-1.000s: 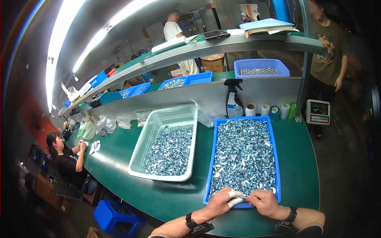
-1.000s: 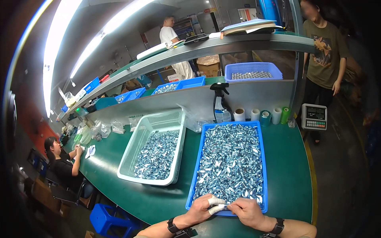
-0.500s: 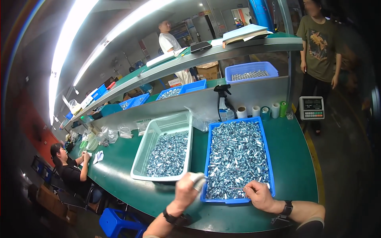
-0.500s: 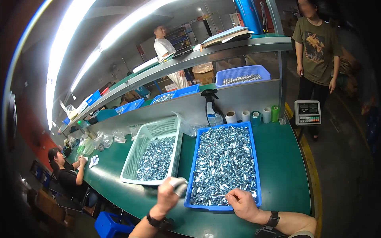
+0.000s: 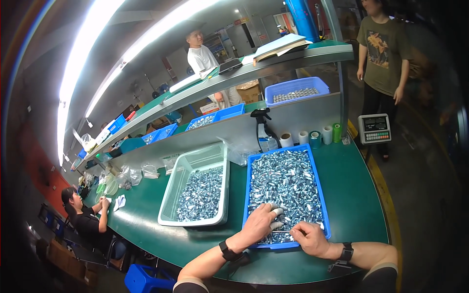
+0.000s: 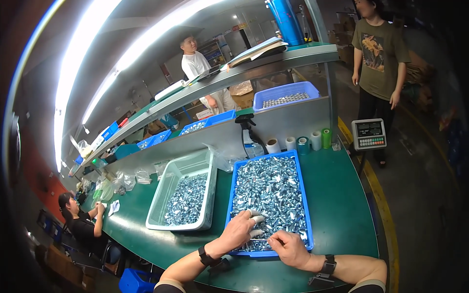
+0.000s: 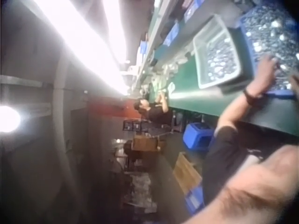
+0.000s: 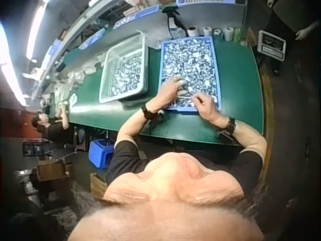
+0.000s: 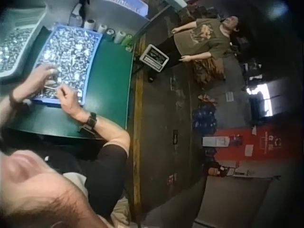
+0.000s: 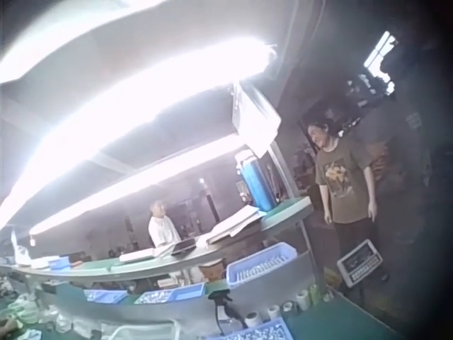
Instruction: The person picks up a metal part and a small rod from a blue tray, fits the rod into the part, and places the assembled unit back into the tray, repeating this process several times.
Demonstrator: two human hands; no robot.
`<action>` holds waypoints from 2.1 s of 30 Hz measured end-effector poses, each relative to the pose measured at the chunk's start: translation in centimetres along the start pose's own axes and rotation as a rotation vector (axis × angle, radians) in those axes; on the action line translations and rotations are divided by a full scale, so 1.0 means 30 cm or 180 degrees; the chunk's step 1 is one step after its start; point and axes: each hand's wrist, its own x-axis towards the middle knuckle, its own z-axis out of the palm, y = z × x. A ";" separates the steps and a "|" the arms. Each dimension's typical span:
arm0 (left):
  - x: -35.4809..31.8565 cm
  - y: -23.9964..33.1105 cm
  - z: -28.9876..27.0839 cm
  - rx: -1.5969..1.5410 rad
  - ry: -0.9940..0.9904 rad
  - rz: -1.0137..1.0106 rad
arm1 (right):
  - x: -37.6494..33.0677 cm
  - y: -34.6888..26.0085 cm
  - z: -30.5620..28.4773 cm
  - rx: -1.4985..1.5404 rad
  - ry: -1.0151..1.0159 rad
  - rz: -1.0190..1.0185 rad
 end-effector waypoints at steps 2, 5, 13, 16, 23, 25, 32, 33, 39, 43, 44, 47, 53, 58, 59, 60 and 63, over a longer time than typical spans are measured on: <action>0.001 0.005 -0.003 0.0030 -0.0024 0.0017 | 0.000 0.000 0.000 -0.0189 -0.0060 -0.0217; -0.012 0.000 -0.011 0.0132 -0.0065 0.0027 | 0.003 0.007 0.007 -0.0170 -0.0065 -0.0310; 0.000 0.009 -0.009 0.0342 -0.0245 0.0159 | 0.014 0.008 -0.003 -0.0220 -0.0084 -0.0424; -0.010 0.015 -0.019 0.0382 -0.0351 0.0086 | 0.009 0.003 -0.001 -0.0165 -0.0115 -0.0374; -0.103 0.023 -0.004 0.0381 -0.0061 -0.0216 | -0.032 -0.014 0.007 -0.0150 -0.0160 -0.0261; -0.108 0.015 -0.006 0.0384 -0.0109 -0.0231 | -0.033 -0.008 0.003 -0.0083 -0.0159 -0.0257; -0.117 -0.009 -0.052 -0.0239 0.0279 -0.0232 | 0.024 0.000 -0.010 -0.0063 -0.0104 -0.0297; -0.124 0.013 -0.086 -0.0314 0.0141 -0.0502 | 0.032 -0.003 -0.004 0.0006 -0.0092 -0.0220; -0.167 0.043 -0.072 -0.0911 0.0266 -0.0558 | 0.034 0.025 -0.001 0.0045 -0.0021 -0.0096; -0.180 0.072 -0.080 -0.0945 0.0305 -0.0571 | 0.016 0.015 0.002 0.0021 -0.0160 -0.0043; -0.181 0.083 -0.087 -0.0958 0.0295 -0.0528 | 0.011 0.012 0.003 0.0021 -0.0157 -0.0040; -0.177 0.087 -0.089 -0.0959 0.0273 -0.0437 | 0.006 0.007 0.003 -0.0003 -0.0184 -0.0133; -0.149 0.096 -0.072 -0.1009 0.0198 -0.0241 | 0.011 0.006 -0.002 -0.0150 -0.0237 -0.0260; -0.108 0.122 -0.067 -0.1124 0.0281 -0.0116 | 0.021 0.003 -0.012 0.0201 -0.0250 0.0053; -0.107 0.122 -0.066 -0.1125 0.0278 -0.0102 | 0.024 0.000 -0.013 0.0197 -0.0236 0.0049; -0.110 0.121 -0.063 -0.1135 0.0295 -0.0127 | 0.028 -0.003 -0.015 0.0191 -0.0288 0.0100; -0.114 0.124 -0.060 -0.1183 0.0314 -0.0103 | 0.031 0.009 -0.017 0.0083 -0.0431 0.0024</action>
